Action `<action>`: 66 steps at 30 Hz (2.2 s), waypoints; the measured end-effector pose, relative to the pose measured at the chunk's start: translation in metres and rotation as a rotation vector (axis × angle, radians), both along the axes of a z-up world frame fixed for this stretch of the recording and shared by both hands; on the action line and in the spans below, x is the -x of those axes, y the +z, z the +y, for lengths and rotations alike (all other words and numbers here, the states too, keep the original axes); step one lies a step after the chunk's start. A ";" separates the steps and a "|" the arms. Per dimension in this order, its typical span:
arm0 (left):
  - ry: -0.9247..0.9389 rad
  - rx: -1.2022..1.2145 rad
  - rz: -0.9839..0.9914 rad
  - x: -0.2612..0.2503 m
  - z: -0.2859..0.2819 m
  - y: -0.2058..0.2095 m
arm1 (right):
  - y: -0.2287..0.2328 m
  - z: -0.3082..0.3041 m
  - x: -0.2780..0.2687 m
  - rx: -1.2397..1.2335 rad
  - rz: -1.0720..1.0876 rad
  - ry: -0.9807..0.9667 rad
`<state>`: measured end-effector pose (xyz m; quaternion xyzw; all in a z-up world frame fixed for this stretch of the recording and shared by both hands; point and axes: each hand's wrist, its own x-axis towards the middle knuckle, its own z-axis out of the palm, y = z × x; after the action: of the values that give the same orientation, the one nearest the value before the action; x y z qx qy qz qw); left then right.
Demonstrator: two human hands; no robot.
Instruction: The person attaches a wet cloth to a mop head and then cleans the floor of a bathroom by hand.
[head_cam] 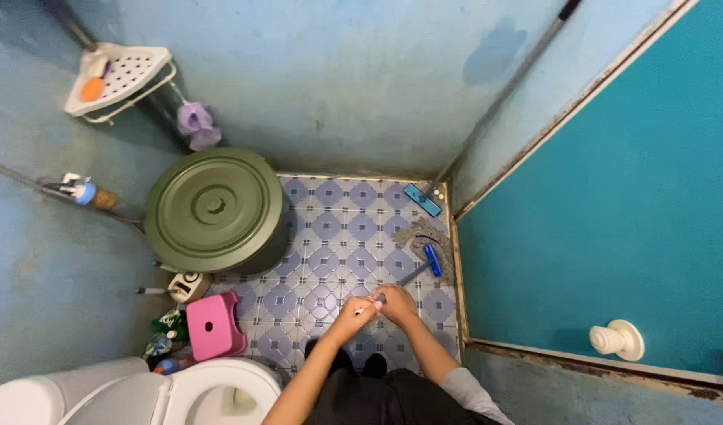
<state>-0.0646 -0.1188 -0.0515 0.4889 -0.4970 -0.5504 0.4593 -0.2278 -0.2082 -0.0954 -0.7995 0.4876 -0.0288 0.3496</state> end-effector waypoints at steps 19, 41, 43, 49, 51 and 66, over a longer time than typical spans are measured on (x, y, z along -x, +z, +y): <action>-0.553 0.289 -0.042 -0.030 -0.250 0.084 | 0.027 -0.151 -0.022 0.115 -0.529 -0.498; -0.886 0.074 0.054 0.040 -0.263 0.126 | 0.000 -0.074 -0.067 0.298 -0.941 -1.357; -1.115 -0.017 0.074 0.043 -0.247 0.128 | -0.002 -0.039 -0.078 0.603 -0.795 -1.380; -1.302 0.052 0.116 0.009 -0.185 0.119 | -0.004 0.037 -0.123 0.415 -0.492 -1.650; -1.324 0.141 0.089 -0.004 -0.177 0.124 | -0.008 0.045 -0.132 0.549 -0.509 -1.633; -1.661 0.481 0.011 -0.030 -0.163 0.090 | -0.004 0.044 -0.071 0.525 -0.339 -1.375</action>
<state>-0.0351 -0.2816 0.0386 -0.1460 -0.7941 -0.5899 0.0015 -0.1570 -0.1645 -0.0997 -0.3566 0.7933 -0.4784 0.1212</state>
